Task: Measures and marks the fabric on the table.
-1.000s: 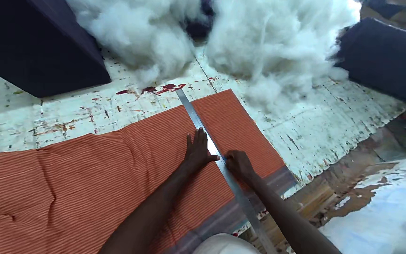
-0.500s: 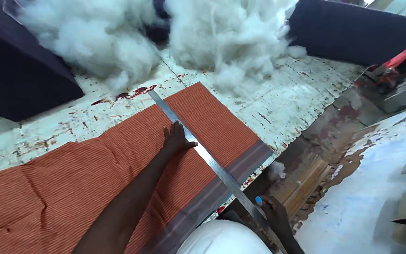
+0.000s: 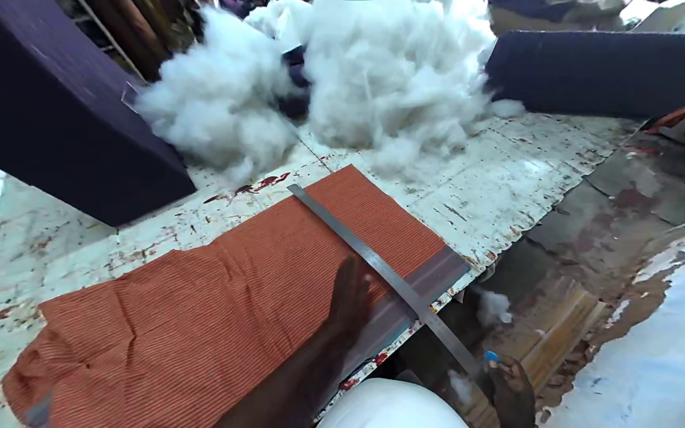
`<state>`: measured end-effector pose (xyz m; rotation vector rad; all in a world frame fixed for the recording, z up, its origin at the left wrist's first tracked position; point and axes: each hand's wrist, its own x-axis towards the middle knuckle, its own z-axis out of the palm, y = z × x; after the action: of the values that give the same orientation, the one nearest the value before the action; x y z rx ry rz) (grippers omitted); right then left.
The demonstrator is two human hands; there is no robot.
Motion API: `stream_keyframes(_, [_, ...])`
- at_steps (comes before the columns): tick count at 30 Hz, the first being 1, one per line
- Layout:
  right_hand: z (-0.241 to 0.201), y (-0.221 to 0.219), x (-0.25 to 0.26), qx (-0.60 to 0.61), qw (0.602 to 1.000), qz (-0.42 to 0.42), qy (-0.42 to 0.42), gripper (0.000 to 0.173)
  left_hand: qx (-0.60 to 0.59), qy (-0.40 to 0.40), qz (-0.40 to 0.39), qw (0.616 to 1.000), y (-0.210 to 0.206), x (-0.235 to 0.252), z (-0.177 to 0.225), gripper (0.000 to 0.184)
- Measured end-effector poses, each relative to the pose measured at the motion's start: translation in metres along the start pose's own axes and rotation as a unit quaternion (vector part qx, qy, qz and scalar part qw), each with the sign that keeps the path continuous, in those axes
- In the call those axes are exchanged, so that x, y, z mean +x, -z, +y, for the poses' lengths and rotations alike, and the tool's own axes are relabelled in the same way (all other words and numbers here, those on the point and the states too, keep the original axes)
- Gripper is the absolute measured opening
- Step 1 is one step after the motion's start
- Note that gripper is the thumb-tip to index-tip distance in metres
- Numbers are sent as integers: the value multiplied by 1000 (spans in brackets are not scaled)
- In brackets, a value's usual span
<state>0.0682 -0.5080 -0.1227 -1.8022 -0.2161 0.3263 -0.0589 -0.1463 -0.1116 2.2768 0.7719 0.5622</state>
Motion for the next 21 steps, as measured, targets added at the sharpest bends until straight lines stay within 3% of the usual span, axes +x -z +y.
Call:
stream_keyframes(2, [0, 21, 4, -9, 1000, 18, -10, 27, 54, -69, -96, 992, -11, -15, 33, 49])
stream_keyframes(5, [-3, 44, 13, -18, 999, 36, -8, 28, 90, -138, -178, 970, -39, -17, 57, 48])
stream_keyframes(7, [-2, 53, 18, -17, 998, 57, -9, 29, 118, -144, -191, 964, -56, -9, 63, 51])
stream_keyframes(14, [11, 75, 11, -8, 992, 123, -41, 29, 186, -127, -247, 942, -63, 9, 70, 29])
stream_keyframes(21, [17, 88, -1, 24, 989, 137, -56, 26, 42, -83, -205, 974, -61, 16, 53, 28])
